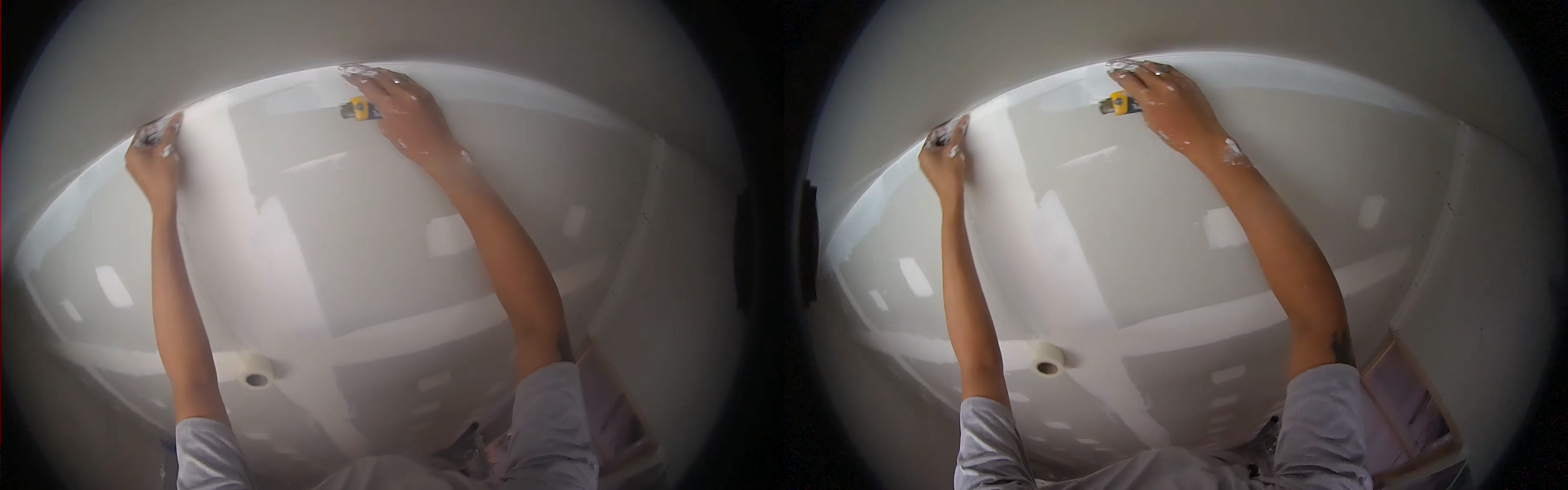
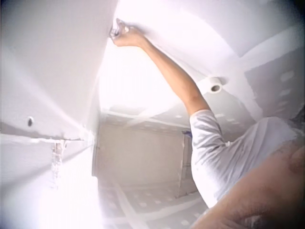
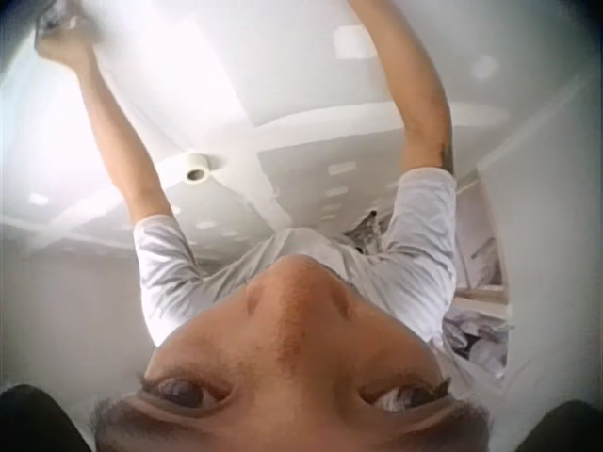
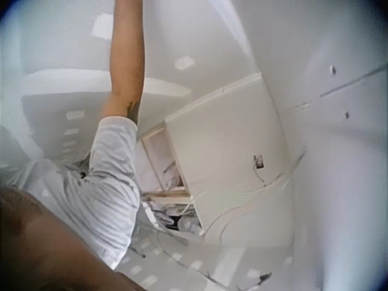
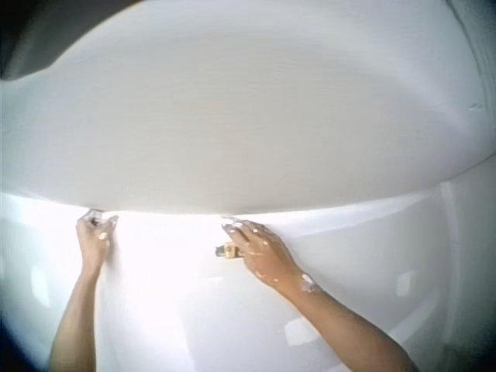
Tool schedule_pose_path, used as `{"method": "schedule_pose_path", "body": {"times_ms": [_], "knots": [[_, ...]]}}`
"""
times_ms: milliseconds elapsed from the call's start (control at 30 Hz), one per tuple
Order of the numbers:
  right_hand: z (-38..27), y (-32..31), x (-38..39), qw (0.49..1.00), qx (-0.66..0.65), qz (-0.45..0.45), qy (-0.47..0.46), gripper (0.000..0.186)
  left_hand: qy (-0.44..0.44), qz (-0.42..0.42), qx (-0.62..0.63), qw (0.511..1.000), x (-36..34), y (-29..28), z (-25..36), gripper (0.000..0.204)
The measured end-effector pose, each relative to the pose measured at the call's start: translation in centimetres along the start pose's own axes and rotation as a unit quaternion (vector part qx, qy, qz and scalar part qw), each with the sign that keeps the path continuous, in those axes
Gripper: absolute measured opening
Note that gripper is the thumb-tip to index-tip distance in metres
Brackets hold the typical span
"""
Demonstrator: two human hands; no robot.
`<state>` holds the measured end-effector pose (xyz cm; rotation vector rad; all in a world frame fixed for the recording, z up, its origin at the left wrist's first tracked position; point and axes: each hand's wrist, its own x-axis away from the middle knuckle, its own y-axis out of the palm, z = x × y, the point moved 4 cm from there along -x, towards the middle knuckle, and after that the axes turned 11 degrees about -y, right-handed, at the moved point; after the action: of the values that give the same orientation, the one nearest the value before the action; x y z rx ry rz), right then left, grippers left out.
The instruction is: Applying mesh tape and joint compound to seams on a drywall ceiling while standing on a scaffold.
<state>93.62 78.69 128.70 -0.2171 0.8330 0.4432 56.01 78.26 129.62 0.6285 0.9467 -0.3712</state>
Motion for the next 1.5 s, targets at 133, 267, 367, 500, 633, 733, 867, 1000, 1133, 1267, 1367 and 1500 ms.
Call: {"method": "schedule_pose_path", "body": {"times_ms": [133,267,367,500,633,733,867,1000,1133,1267,1367,1500], "knots": [[2.5,-3.6,4.0,0.997,-0.030,-0.040,0.060,0.075,-0.039,-0.031,0.033,0.998,0.0,-2.2,-0.9,0.035],[2.5,-2.2,3.1,0.997,-0.003,-0.040,0.060,0.076,-0.005,-0.018,0.058,0.998,-4.5,-4.1,-5.5,0.031],[2.9,-2.0,4.1,0.996,-0.001,-0.064,0.066,0.076,-0.035,-0.025,0.044,0.998,-4.2,-5.1,-8.1,0.030],[3.4,-2.6,4.7,0.991,0.015,-0.093,0.096,0.076,-0.027,-0.042,0.046,0.998,-5.8,-6.0,-10.1,0.029],[3.2,-2.8,3.5,0.991,-0.022,-0.090,0.100,0.074,-0.021,-0.046,0.060,0.997,-8.3,-7.1,-12.0,0.028],[3.0,-1.1,3.5,0.989,-0.014,-0.094,0.115,0.074,-0.011,-0.061,0.080,0.995,-11.2,-7.6,-15.8,0.027],[4.8,-0.3,5.0,0.986,0.001,-0.108,0.127,0.073,-0.012,-0.089,0.072,0.993,-13.4,-7.0,-19.1,0.027],[6.2,-0.1,5.7,0.980,0.027,-0.126,0.152,0.074,-0.039,-0.088,0.018,0.995,-16.4,-7.4,-22.5,0.030],[9.7,1.4,7.7,0.987,0.043,-0.080,0.130,0.072,0.017,-0.121,0.069,0.990,-20.7,-7.6,-28.5,0.030],[11.2,1.2,8.9,0.988,0.098,-0.075,0.093,0.075,-0.034,-0.126,0.027,0.991,-21.9,-9.0,-30.9,0.032],[12.6,1.0,10.0,0.989,0.120,-0.052,0.076,0.065,-0.051,-0.123,0.023,0.991,-22.0,-8.5,-30.9,0.037],[15.7,1.3,11.7,0.988,0.114,-0.034,0.098,0.062,-0.047,-0.143,0.053,0.987,-26.4,-11.4,-34.8,0.040]]}}
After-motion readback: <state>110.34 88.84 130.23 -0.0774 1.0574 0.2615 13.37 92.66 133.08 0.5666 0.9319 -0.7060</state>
